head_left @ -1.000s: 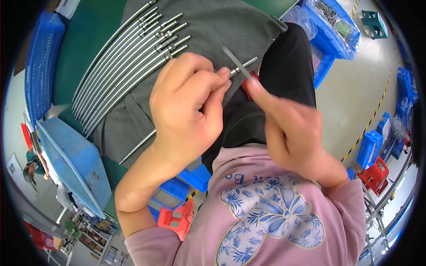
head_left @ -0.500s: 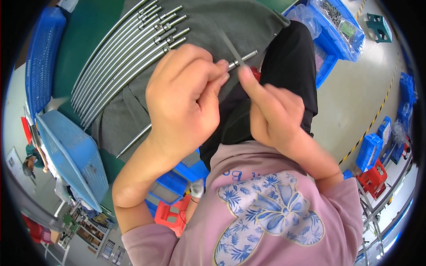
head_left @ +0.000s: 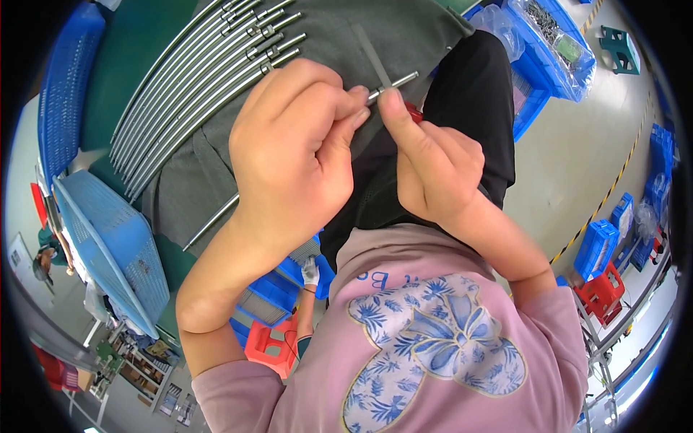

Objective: Using a small metal file to smooth or finish the ends of multiple metal rods at a factory workbench.

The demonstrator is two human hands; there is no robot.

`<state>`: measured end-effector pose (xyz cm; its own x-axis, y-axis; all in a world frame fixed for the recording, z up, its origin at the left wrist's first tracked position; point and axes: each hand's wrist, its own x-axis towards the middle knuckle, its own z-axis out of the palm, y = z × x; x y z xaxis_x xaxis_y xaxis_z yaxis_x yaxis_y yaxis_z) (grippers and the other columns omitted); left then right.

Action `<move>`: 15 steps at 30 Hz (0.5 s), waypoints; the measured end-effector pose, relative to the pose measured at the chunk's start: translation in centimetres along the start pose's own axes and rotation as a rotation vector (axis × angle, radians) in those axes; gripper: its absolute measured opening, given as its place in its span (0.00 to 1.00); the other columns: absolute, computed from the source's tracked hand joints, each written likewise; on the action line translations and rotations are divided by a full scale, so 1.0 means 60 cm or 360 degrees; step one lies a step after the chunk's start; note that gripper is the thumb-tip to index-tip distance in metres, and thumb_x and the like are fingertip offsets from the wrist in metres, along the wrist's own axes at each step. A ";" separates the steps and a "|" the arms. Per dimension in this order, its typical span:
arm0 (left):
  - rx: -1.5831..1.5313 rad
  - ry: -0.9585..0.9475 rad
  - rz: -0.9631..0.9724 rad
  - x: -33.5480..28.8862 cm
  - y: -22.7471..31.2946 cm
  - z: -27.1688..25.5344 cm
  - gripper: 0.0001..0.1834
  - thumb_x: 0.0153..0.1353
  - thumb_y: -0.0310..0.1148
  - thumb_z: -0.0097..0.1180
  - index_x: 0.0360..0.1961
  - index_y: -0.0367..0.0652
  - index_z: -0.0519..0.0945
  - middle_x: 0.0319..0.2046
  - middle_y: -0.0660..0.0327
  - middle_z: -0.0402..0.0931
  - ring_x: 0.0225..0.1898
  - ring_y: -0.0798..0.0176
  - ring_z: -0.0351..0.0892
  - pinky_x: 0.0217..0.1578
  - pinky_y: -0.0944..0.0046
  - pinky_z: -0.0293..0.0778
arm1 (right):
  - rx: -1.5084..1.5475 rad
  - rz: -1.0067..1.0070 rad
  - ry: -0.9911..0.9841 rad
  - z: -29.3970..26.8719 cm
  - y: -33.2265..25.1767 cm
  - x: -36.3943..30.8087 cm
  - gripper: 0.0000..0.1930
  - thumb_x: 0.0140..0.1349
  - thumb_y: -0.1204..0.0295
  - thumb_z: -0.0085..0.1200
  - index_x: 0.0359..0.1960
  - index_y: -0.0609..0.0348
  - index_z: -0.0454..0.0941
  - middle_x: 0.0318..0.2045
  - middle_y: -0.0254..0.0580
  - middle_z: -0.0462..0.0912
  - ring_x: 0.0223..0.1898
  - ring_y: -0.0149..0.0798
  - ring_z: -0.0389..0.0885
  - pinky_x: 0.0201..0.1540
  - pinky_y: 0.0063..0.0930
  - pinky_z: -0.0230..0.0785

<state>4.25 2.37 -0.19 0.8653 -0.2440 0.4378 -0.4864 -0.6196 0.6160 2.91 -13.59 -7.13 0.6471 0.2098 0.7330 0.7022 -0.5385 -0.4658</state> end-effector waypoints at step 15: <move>0.0004 0.0014 0.0008 -0.001 0.000 0.003 0.09 0.41 0.17 0.63 0.23 0.38 0.76 0.24 0.59 0.71 0.25 0.55 0.71 0.25 0.61 0.68 | 0.0173 0.0151 -0.0133 -0.018 -0.005 0.013 0.31 0.34 0.83 0.50 0.49 0.63 0.81 0.10 0.31 0.56 0.08 0.30 0.56 0.11 0.26 0.54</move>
<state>4.21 2.27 -0.33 0.8617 -0.2406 0.4467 -0.4905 -0.6204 0.6120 2.89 -14.15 -5.88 0.7312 0.2317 0.6416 0.6618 -0.4688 -0.5850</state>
